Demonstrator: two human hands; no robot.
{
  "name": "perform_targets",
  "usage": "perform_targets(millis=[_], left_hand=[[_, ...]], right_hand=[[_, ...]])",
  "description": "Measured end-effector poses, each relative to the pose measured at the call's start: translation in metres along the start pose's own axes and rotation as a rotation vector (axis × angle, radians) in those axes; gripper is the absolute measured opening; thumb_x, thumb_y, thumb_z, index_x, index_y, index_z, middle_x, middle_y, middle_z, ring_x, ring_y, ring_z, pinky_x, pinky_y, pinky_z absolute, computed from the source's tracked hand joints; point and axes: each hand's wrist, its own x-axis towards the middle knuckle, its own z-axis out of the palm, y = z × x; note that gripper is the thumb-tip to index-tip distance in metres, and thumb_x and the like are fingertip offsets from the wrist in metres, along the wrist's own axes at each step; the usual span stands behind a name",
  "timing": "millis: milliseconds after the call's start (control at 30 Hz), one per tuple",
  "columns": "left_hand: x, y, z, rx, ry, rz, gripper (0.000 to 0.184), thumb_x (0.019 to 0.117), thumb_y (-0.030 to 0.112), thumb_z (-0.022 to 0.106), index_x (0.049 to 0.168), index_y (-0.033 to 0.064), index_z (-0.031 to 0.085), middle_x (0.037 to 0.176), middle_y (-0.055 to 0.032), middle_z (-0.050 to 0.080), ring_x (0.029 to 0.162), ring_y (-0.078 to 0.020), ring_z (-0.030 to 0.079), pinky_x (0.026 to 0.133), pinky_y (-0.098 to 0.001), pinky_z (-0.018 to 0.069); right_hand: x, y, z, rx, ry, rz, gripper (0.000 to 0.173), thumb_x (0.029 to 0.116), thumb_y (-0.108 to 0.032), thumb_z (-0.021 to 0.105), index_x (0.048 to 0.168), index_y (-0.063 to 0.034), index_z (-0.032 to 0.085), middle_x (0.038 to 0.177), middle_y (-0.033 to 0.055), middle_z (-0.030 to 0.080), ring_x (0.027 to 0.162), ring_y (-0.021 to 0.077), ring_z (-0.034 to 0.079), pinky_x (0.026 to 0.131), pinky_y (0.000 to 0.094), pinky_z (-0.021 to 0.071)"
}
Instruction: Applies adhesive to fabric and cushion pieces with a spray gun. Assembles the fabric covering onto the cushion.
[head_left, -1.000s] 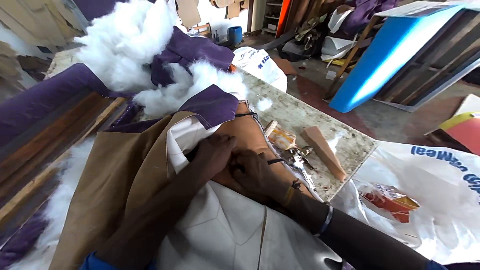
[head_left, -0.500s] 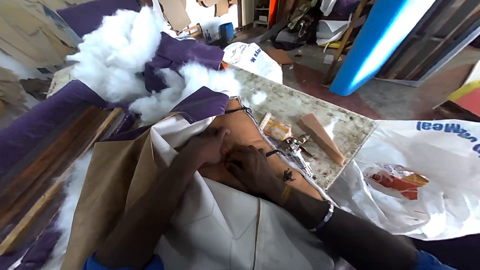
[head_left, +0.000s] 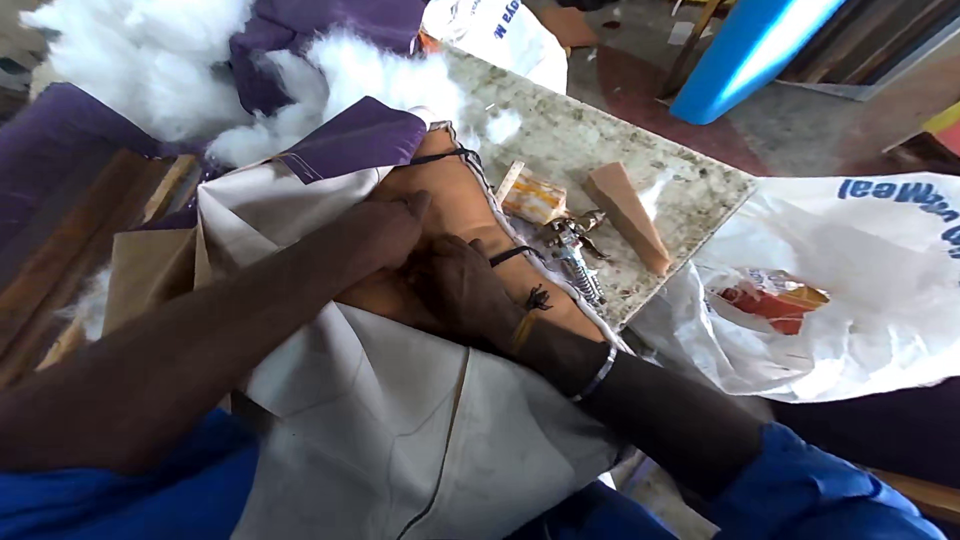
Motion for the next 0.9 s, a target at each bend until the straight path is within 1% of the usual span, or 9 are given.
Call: perform_targets(millis=[167, 267, 333, 400, 500, 567, 667, 767, 900], left_hand=[[-0.008, 0.000, 0.012, 0.037, 0.147, 0.059, 0.055, 0.0983, 0.009, 0.063, 0.147, 0.0074, 0.036, 0.101, -0.0215, 0.065, 0.093, -0.0438, 0.069, 0.076, -0.0584, 0.0575], [-0.008, -0.005, 0.025, -0.008, 0.211, 0.055, 0.068, 0.0890, -0.002, 0.068, 0.148, 0.0097, 0.038, 0.107, -0.0243, 0.064, 0.096, -0.0463, 0.068, 0.077, -0.0599, 0.0571], [-0.006, -0.012, 0.022, -0.065, 0.190, 0.047, 0.066, 0.0898, -0.001, 0.069, 0.148, 0.0124, 0.040, 0.110, -0.0241, 0.065, 0.098, -0.0464, 0.068, 0.077, -0.0616, 0.0563], [-0.002, -0.028, 0.009, -0.221, 0.074, 0.065, 0.066, 0.0895, 0.007, 0.073, 0.146, 0.0154, 0.040, 0.112, -0.0209, 0.066, 0.100, -0.0421, 0.068, 0.081, -0.0618, 0.0562], [-0.001, -0.056, 0.002, -0.396, -0.031, 0.138, 0.071, 0.0920, 0.032, 0.079, 0.149, 0.0150, 0.039, 0.116, -0.0141, 0.065, 0.101, -0.0311, 0.067, 0.090, -0.0554, 0.0554], [-0.002, -0.060, 0.003, -0.392, -0.039, 0.137, 0.079, 0.0912, 0.035, 0.080, 0.152, 0.0134, 0.035, 0.121, -0.0157, 0.064, 0.104, -0.0311, 0.067, 0.092, -0.0548, 0.0548], [-0.002, -0.051, -0.002, -0.322, -0.101, 0.095, 0.084, 0.0920, 0.032, 0.079, 0.156, 0.0151, 0.027, 0.121, -0.0192, 0.065, 0.105, -0.0358, 0.067, 0.091, -0.0588, 0.0533], [-0.006, -0.046, -0.007, -0.264, -0.159, 0.057, 0.096, 0.0877, 0.028, 0.082, 0.160, 0.0200, 0.019, 0.129, -0.0214, 0.063, 0.107, -0.0393, 0.067, 0.087, -0.0628, 0.0534], [-0.011, -0.047, -0.001, -0.260, -0.099, 0.069, 0.100, 0.0850, 0.036, 0.084, 0.161, 0.0218, 0.021, 0.143, -0.0195, 0.056, 0.117, -0.0402, 0.064, 0.093, -0.0626, 0.0526]], right_hand=[[0.000, 0.000, -0.022, 0.112, -0.141, 0.034, 0.024, 0.1005, -0.032, 0.062, 0.099, -0.0114, 0.075, 0.106, 0.0081, 0.069, 0.108, 0.0296, 0.063, 0.090, 0.0547, 0.0473], [0.004, 0.008, -0.009, 0.177, -0.077, -0.039, 0.022, 0.0997, -0.029, 0.060, 0.096, -0.0134, 0.075, 0.108, 0.0052, 0.069, 0.108, 0.0279, 0.063, 0.085, 0.0559, 0.0471], [0.004, 0.011, -0.001, 0.155, -0.017, -0.049, 0.023, 0.1003, -0.032, 0.057, 0.096, -0.0176, 0.074, 0.111, 0.0009, 0.069, 0.109, 0.0239, 0.063, 0.083, 0.0536, 0.0468], [0.003, 0.009, -0.001, 0.086, -0.003, -0.016, 0.027, 0.1017, -0.038, 0.053, 0.102, -0.0200, 0.074, 0.113, -0.0003, 0.067, 0.111, 0.0225, 0.062, 0.084, 0.0521, 0.0472], [0.000, -0.002, -0.006, -0.024, -0.018, 0.004, 0.038, 0.1026, -0.049, 0.047, 0.114, -0.0218, 0.071, 0.120, 0.0030, 0.064, 0.114, 0.0262, 0.060, 0.085, 0.0528, 0.0478], [-0.002, -0.009, -0.008, -0.075, -0.036, -0.005, 0.044, 0.1029, -0.053, 0.043, 0.118, -0.0229, 0.071, 0.122, 0.0044, 0.062, 0.115, 0.0280, 0.059, 0.085, 0.0531, 0.0475], [0.004, -0.011, -0.013, -0.072, -0.111, 0.000, 0.043, 0.1001, -0.054, 0.046, 0.112, -0.0227, 0.072, 0.123, 0.0011, 0.064, 0.117, 0.0256, 0.058, 0.088, 0.0526, 0.0448], [0.010, -0.008, -0.015, -0.001, -0.156, 0.009, 0.041, 0.0947, -0.058, 0.051, 0.097, -0.0233, 0.072, 0.111, -0.0036, 0.065, 0.110, 0.0206, 0.057, 0.087, 0.0498, 0.0408], [0.006, -0.002, -0.007, 0.036, -0.035, -0.031, 0.038, 0.0919, -0.057, 0.057, 0.085, -0.0225, 0.069, 0.097, -0.0047, 0.064, 0.099, 0.0176, 0.058, 0.082, 0.0452, 0.0425]])
